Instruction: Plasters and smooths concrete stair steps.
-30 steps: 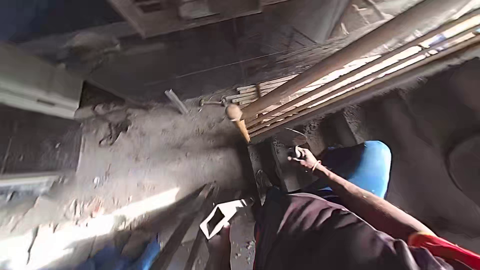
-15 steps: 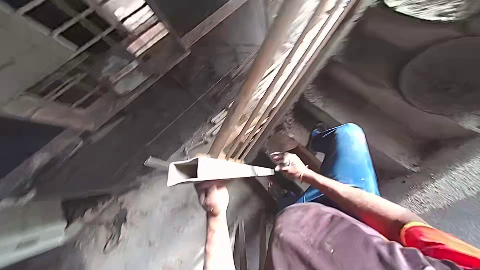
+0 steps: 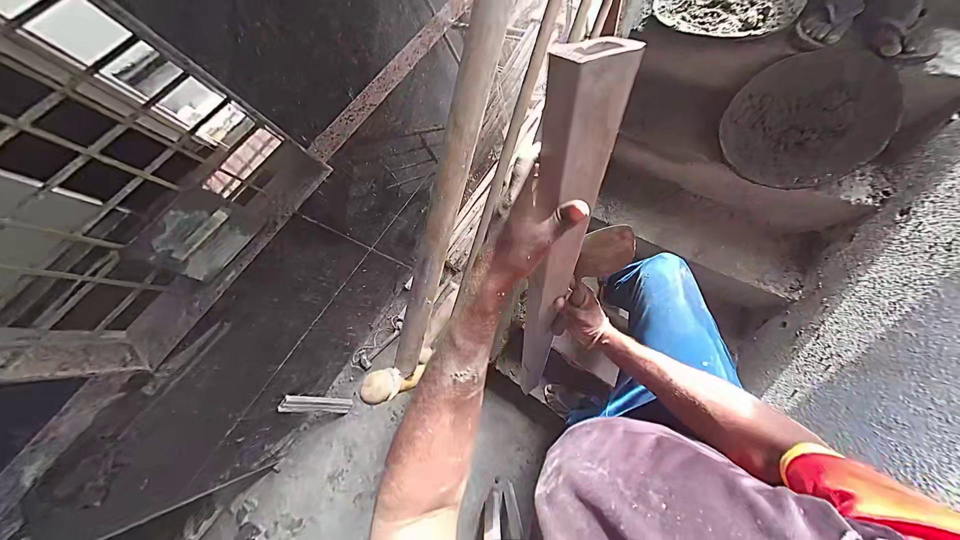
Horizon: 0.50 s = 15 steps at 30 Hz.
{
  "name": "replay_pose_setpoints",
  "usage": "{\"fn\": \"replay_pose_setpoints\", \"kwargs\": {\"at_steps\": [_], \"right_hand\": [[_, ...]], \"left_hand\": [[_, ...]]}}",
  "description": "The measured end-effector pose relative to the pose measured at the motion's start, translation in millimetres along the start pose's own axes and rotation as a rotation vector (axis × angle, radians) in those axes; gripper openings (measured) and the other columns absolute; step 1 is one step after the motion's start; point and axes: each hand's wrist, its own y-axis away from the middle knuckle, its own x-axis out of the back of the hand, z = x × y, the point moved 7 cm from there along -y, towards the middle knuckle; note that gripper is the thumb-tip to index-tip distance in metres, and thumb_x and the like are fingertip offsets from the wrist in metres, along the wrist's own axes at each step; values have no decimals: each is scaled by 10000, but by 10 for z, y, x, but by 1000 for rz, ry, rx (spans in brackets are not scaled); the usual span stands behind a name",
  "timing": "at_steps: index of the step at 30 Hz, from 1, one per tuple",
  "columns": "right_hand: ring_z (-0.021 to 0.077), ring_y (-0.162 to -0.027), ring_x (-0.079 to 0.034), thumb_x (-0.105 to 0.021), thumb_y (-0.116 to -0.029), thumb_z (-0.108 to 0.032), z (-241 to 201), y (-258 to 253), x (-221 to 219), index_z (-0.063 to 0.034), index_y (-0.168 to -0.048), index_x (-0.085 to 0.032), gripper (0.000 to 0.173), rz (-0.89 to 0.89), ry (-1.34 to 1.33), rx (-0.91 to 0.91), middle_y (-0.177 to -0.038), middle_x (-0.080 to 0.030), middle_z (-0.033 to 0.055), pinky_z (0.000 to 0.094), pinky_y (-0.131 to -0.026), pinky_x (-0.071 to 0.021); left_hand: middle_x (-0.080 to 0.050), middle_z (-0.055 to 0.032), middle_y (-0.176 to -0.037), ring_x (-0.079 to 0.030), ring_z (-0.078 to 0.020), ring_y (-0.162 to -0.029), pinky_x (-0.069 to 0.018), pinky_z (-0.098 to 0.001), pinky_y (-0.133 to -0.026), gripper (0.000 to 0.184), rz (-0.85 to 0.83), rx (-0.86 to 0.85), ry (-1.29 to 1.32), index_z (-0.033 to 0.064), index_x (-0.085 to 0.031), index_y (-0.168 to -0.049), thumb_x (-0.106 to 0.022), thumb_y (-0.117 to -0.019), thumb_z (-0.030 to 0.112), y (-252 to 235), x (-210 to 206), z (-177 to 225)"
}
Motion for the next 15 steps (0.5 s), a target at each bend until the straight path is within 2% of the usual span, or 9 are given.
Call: {"fn": "replay_pose_setpoints", "kwargs": {"at_steps": [2,4,5,6,7,9,11,14,15], "right_hand": [[176,-966,-724,-866,-834,-300,-177,-131,88,-1,-1313,-521,661,17,-87,50,-1085,-729,76,406,-890,-615],[170,-987,-720,-872,-824,-347,-400,-240,80,-34,-1312,-517,680,29,-100,70,-1094,-727,57,400,-907,-609],[158,-986,-721,-871,-824,-341,-492,-271,46,-38,-1312,-515,676,43,-87,51,-1088,-730,44,386,-905,-611],[128,-979,-713,-856,-827,-320,-575,-293,-8,-42,-1307,-522,648,62,-53,20,-1072,-725,19,355,-901,-606],[81,-962,-702,-845,-826,-317,-662,-294,-102,-64,-1275,-547,596,59,-16,-2,-1047,-722,-26,311,-885,-598],[7,-901,-684,-842,-809,-322,-806,-309,-390,-107,-1144,-643,445,-38,50,-14,-969,-727,-92,251,-838,-585],[-14,-842,-670,-813,-809,-335,-778,-330,-728,-78,-1100,-709,402,-202,192,-28,-912,-726,-86,242,-797,-579],[158,-869,-682,-733,-861,-419,-386,-301,-1226,11,-1106,-719,495,-512,442,-2,-926,-730,93,424,-814,-562],[225,-887,-685,-733,-871,-349,-236,-287,-1362,31,-1089,-721,438,-602,480,-3,-936,-729,144,483,-824,-546]], "left_hand": [[-418,-111,-1579,-500,-235,-1374,-507,-438,-1056,936,-43,-197,-258,150,-318,-1594,-545,-899,734,-46,-94,-28],[-432,-182,-1553,-465,-341,-1395,-443,-537,-1094,710,70,-456,-538,233,-432,-1540,-612,-949,581,153,-128,24],[-442,-192,-1543,-452,-372,-1401,-405,-581,-1101,599,91,-574,-670,300,-444,-1512,-633,-975,485,306,-134,109],[-449,-158,-1543,-446,-352,-1413,-354,-585,-1126,519,71,-681,-834,357,-424,-1494,-605,-1012,415,441,-141,253],[-469,-109,-1522,-444,-292,-1416,-295,-554,-1154,467,31,-794,-1002,354,-420,-1495,-548,-1045,343,567,-145,432],[-444,-73,-1575,-402,-220,-1456,-212,-531,-1193,473,-138,-960,-1312,186,-422,-1539,-419,-1067,158,748,-103,698],[-399,-95,-1615,-363,-209,-1490,-204,-517,-1206,484,-297,-891,-1589,67,-413,-1547,-363,-1067,94,808,56,790],[-522,-269,-1466,-478,-390,-1401,-275,-576,-1188,427,-497,-503,-1697,-26,-511,-1443,-439,-1036,79,845,526,688],[-558,-327,-1390,-519,-458,-1344,-303,-616,-1171,424,-567,-336,-1716,-59,-514,-1424,-455,-1029,80,886,702,579]]}}
